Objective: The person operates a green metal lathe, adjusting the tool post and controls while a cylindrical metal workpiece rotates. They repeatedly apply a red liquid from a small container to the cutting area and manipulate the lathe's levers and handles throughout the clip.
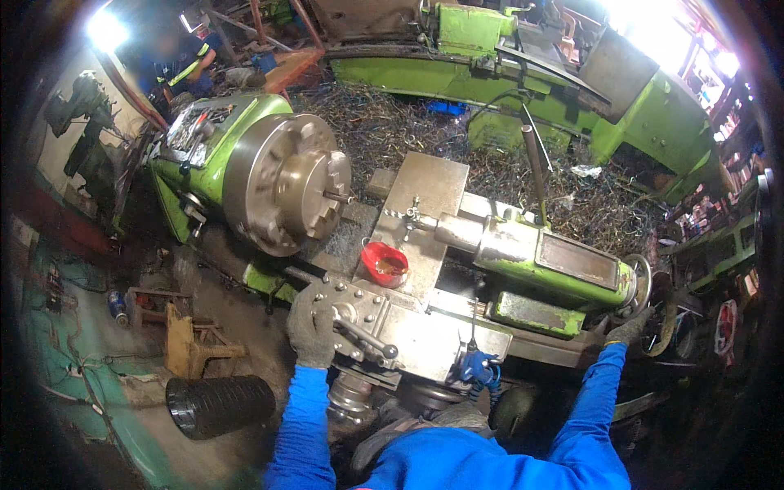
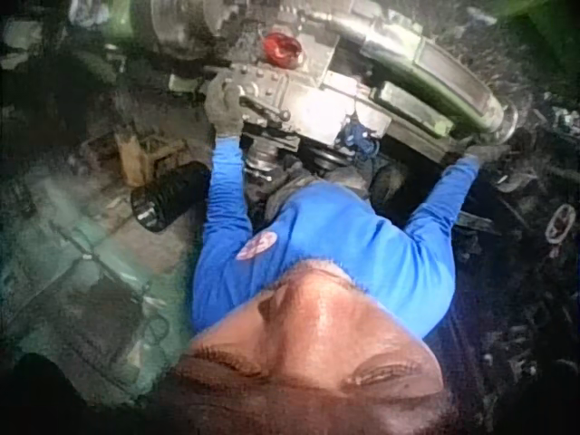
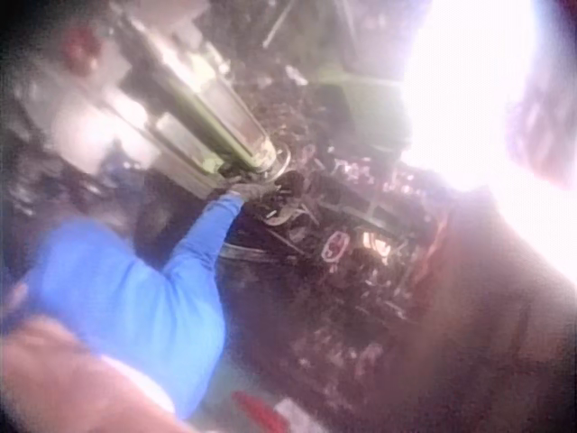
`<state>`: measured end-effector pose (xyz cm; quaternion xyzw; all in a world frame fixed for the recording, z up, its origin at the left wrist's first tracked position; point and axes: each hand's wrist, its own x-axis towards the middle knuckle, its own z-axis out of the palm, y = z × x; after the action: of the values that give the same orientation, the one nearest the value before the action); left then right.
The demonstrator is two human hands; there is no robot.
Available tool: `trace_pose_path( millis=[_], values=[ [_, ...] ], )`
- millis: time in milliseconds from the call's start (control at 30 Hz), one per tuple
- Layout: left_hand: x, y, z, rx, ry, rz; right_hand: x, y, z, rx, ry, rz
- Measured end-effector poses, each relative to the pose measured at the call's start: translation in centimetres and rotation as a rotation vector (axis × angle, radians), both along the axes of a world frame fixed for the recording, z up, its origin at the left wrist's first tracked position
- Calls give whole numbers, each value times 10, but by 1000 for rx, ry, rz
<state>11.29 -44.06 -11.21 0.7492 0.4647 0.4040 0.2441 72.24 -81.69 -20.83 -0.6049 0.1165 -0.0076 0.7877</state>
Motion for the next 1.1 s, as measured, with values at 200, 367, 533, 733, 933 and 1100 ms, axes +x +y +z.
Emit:
trace_pose_path(
  millis=[200,367,533,733,933,1100],
  values=[
    [7,4,1,35,-112,-74,-18,30,17,-114,-38,-165],
    [5,8,-12,55,-94,-71,-18,22,23,-72,-77,-84],
    [2,3,-19,46,-63,-29,-56,62,52,3,-50,15],
    [2,8,-13,115,-90,-81,-37,47,19,-216,-121,-64],
    [8,0,-2,-11,-88,-3,-19,38,-1,-269,-160,-20],
    [7,-3,-8,-144,-129,-1,-6,32,-35,-308,-392,13]
  ],
)
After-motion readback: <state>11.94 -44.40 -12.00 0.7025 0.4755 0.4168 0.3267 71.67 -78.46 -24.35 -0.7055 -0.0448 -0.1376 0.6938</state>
